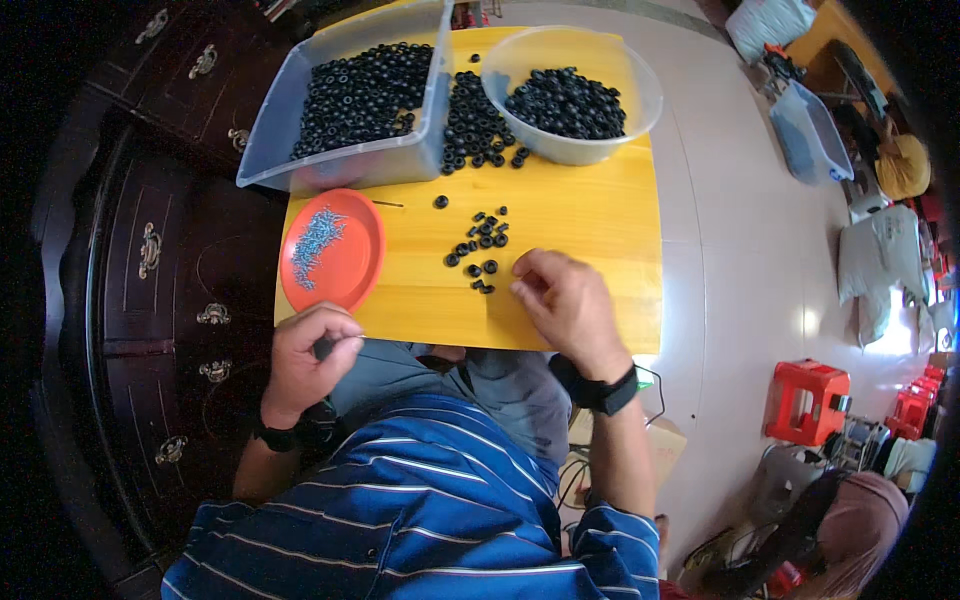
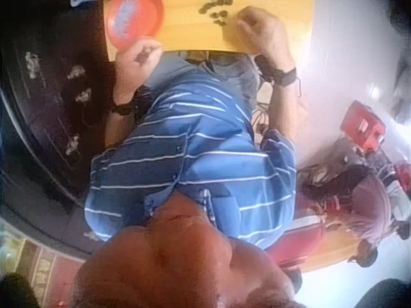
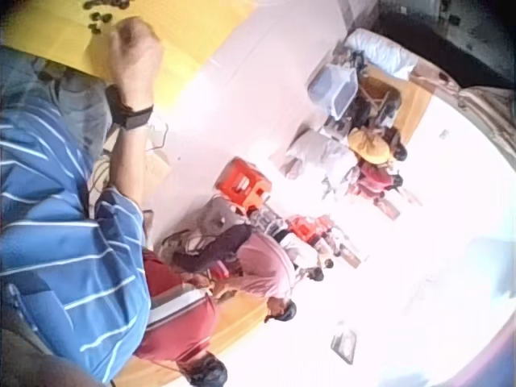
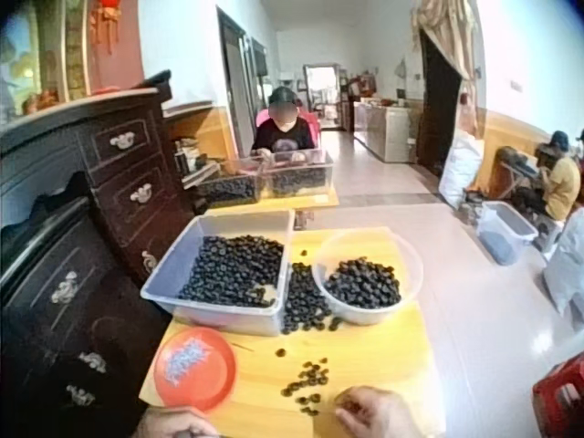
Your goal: Assembling small plastic components by inserting blue plastic pieces into black plastic circular parts.
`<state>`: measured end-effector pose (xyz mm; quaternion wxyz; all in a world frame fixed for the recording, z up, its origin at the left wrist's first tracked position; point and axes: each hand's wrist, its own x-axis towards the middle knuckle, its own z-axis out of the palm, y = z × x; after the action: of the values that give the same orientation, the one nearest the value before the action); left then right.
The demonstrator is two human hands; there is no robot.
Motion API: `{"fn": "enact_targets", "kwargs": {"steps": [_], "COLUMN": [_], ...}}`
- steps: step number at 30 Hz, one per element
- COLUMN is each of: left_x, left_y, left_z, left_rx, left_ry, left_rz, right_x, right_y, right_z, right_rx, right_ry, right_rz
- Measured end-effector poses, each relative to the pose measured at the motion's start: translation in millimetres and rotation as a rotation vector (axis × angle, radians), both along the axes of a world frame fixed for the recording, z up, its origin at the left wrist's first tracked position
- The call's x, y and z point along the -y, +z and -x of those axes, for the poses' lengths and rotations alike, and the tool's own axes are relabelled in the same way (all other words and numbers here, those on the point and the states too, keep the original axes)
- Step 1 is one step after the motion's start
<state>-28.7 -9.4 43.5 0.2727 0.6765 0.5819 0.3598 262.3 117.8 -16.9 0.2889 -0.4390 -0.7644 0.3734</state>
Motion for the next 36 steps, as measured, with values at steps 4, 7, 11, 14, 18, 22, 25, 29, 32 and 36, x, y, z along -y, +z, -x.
{"fn": "enact_targets", "kwargs": {"steps": [4,7,11,14,18,22,25,29,32,36], "left_x": [4,9,8,6,7,8,5,3,5,-5], "left_y": [-9,-21,-28,-30,-31,-30,-29,-26,-26,-29], "left_z": [-4,-6,-10,-11,-14,-17,-23,-29,-28,-22], "left_rx": [0.052,0.136,0.191,0.19,0.178,0.159,0.174,0.164,0.126,0.101], "left_ry": [-0.009,-0.019,-0.029,-0.03,-0.049,-0.038,-0.05,-0.045,0.014,-0.041], "left_rz": [0.053,0.138,0.155,0.181,0.212,0.222,0.249,0.345,0.395,0.4], "right_x": [6,2,-7,-8,-6,-6,-6,-13,-19,-17], "right_y": [-24,-22,-21,-26,-25,-25,-26,-30,-5,7], "right_z": [21,27,33,35,40,41,34,18,20,24], "right_rx": [0.0,0.022,0.059,0.127,0.165,0.154,0.104,-0.172,-0.362,-0.573], "right_ry": [-0.03,-0.075,-0.029,-0.008,-0.016,-0.027,-0.049,-0.062,-0.011,-0.022], "right_rz": [0.024,0.035,-0.022,-0.068,-0.093,-0.105,-0.109,0.1,0.161,0.126]}}
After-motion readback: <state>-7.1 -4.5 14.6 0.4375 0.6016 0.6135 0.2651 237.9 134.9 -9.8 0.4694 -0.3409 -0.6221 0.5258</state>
